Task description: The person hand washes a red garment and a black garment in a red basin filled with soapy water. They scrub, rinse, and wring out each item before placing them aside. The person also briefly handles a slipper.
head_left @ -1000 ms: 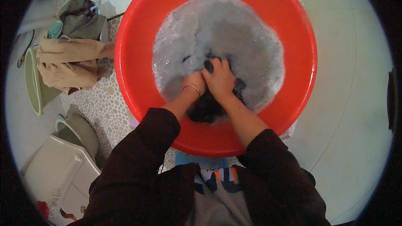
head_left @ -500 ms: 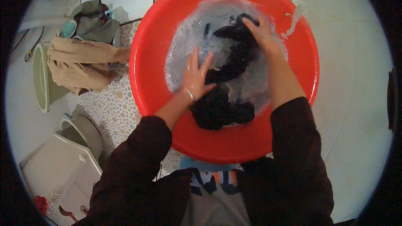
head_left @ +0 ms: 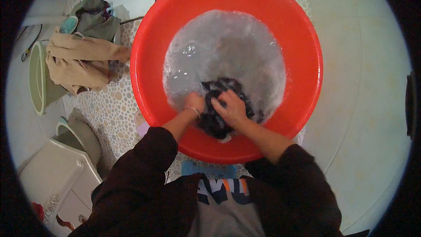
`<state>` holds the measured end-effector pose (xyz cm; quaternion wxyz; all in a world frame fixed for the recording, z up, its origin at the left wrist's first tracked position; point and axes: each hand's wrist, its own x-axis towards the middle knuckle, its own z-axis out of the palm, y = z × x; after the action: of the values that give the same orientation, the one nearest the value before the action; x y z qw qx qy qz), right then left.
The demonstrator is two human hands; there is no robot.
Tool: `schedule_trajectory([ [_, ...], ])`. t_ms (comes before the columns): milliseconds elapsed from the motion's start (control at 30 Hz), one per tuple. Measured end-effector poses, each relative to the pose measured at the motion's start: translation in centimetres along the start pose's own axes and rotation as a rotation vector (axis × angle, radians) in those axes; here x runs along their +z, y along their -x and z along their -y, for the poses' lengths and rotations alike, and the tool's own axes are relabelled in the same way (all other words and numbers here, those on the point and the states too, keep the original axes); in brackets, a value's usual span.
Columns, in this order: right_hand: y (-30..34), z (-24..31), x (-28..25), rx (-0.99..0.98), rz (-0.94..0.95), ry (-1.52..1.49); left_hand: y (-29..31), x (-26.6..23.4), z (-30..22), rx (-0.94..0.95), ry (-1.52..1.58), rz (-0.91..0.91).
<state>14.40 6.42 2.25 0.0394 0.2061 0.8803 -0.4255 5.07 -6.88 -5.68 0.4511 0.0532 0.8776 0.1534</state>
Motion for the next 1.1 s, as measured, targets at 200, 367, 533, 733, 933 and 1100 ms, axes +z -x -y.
schedule_trajectory([
  [200, -7.0, -0.2, 4.5, 0.18, -0.198, 0.182, 1.4, -2.1, -2.5, 0.022, -0.185, 0.088],
  [367, -17.7, -2.6, 3.2, 0.168, -0.079, 0.39, 2.4, -2.3, -3.9, 0.135, -0.383, 0.125],
  [533, -22.2, -4.9, -1.8, 0.124, 0.206, 0.396, 8.8, -4.2, -4.1, 0.622, -0.597, 0.009],
  [733, -16.5, -9.2, -6.1, 0.316, -0.137, 0.444, 9.5, -3.4, -1.1, 0.586, -0.462, -0.039],
  [933, -2.7, -3.1, -6.8, -0.367, 0.303, 0.097, 2.8, -0.3, -0.6, 0.19, -0.177, -0.019],
  [1100, 3.8, -1.6, -2.7, -0.071, 0.141, -0.091, 0.8, -0.4, -1.5, 0.082, -0.375, 0.188],
])
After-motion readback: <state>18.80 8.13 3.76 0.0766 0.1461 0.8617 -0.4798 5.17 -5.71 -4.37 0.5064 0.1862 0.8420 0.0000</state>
